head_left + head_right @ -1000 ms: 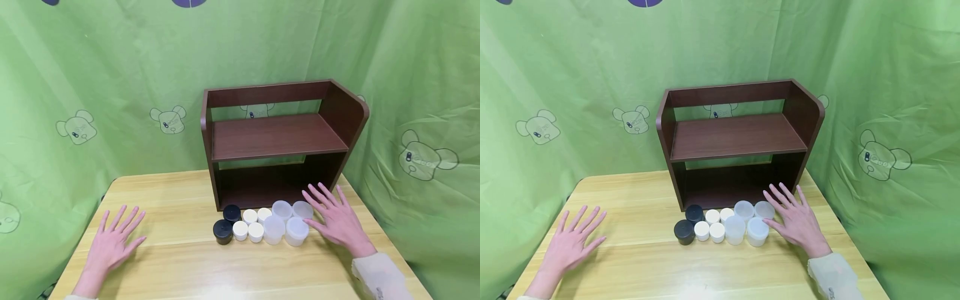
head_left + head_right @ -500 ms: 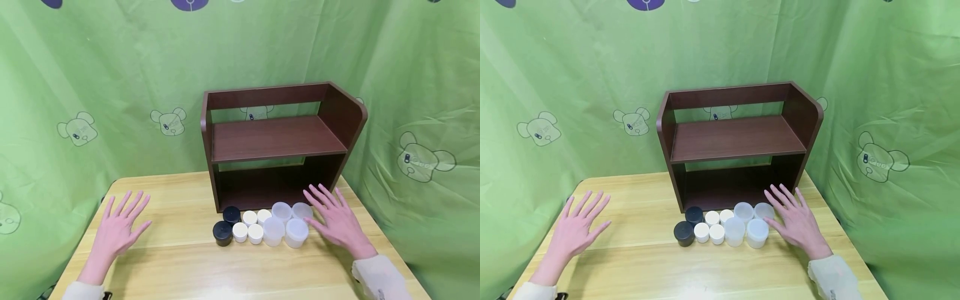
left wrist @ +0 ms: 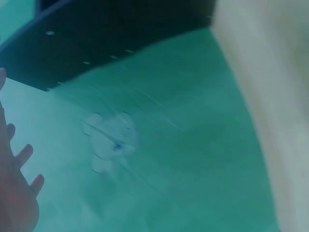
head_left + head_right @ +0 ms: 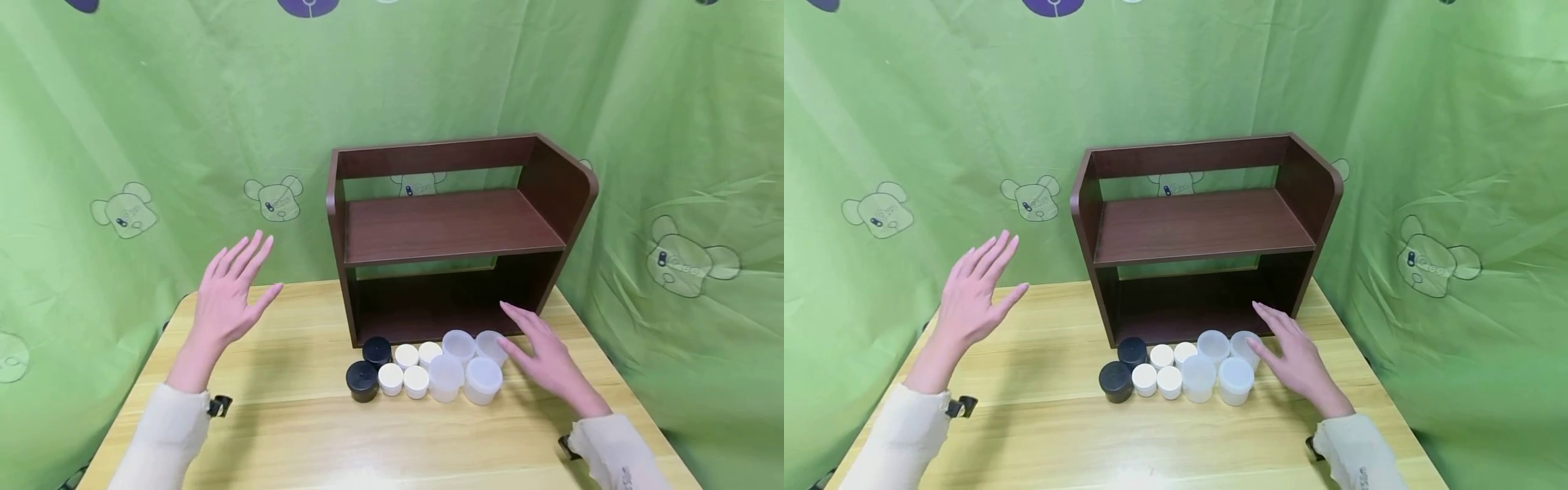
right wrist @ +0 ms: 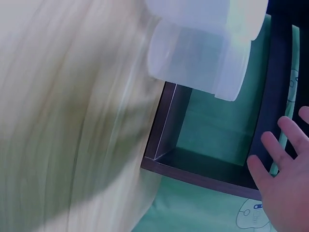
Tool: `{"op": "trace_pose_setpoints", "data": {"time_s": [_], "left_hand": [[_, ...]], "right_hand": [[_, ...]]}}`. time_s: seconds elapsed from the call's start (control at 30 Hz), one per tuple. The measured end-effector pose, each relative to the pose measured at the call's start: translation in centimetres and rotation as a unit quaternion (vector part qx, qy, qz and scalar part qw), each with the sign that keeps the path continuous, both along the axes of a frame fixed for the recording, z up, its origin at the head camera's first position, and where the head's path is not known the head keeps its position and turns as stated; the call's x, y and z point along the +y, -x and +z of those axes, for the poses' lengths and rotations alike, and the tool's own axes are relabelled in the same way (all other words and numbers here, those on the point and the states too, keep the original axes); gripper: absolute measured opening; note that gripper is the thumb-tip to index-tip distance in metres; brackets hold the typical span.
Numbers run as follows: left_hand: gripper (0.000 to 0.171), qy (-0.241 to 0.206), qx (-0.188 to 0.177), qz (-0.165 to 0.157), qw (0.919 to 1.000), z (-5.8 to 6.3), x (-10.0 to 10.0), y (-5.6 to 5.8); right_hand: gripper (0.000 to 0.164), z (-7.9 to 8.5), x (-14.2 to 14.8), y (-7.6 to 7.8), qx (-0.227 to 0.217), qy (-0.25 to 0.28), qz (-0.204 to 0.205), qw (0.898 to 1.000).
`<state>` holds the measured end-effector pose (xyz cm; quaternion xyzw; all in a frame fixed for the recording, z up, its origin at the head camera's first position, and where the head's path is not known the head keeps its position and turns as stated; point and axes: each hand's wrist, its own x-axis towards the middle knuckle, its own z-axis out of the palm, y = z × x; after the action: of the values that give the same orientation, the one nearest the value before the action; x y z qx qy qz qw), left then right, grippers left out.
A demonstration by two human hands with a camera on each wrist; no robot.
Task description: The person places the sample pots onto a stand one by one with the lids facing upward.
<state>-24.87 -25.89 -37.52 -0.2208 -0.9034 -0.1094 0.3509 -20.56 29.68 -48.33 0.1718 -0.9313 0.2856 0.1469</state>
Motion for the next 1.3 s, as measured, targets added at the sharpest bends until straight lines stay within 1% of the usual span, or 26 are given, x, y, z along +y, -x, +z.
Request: {"op": "trace_pose_setpoints", "data": {"time_s": [0.07,0.2,0.33,0.47,0.6,0.8,0.9,1.13,1.3], "left_hand": [[0.079,-0.013,0.004,-0.011,0.9998,1.3,1.1,0.5],[0.078,-0.040,0.007,-0.037,0.9985,3.4,3.2,1.4],[0.076,-0.071,0.003,-0.060,0.9956,5.2,5.1,2.2],[0.073,-0.096,-0.007,-0.081,0.9920,6.5,6.6,3.0],[0.072,-0.113,-0.016,-0.099,0.9886,7.3,7.9,3.8],[0.070,-0.123,-0.036,-0.116,0.9849,8.0,9.4,4.8],[0.068,-0.122,-0.047,-0.123,0.9839,8.0,9.9,5.2],[0.065,-0.122,-0.068,-0.140,0.9803,7.3,10.6,5.8],[0.062,-0.128,-0.072,-0.153,0.9773,6.8,10.9,6.3]], "right_hand": [[0.068,0.0,0.0,0.1,-0.014,0.024,0.007,1.000],[0.068,-0.3,0.3,0.3,-0.039,0.055,0.011,0.998],[0.068,-0.7,0.8,0.6,-0.056,0.075,0.012,0.996],[0.069,-1.1,1.0,0.8,-0.069,0.090,0.015,0.993],[0.069,-1.6,1.2,0.9,-0.080,0.103,0.019,0.991],[0.069,-2.3,1.3,1.1,-0.099,0.115,0.026,0.988],[0.070,-2.6,1.3,1.1,-0.112,0.117,0.031,0.986],[0.068,-3.4,1.3,1.1,-0.135,0.123,0.035,0.983],[0.068,-4.0,1.3,1.0,-0.138,0.119,0.035,0.983]]}}
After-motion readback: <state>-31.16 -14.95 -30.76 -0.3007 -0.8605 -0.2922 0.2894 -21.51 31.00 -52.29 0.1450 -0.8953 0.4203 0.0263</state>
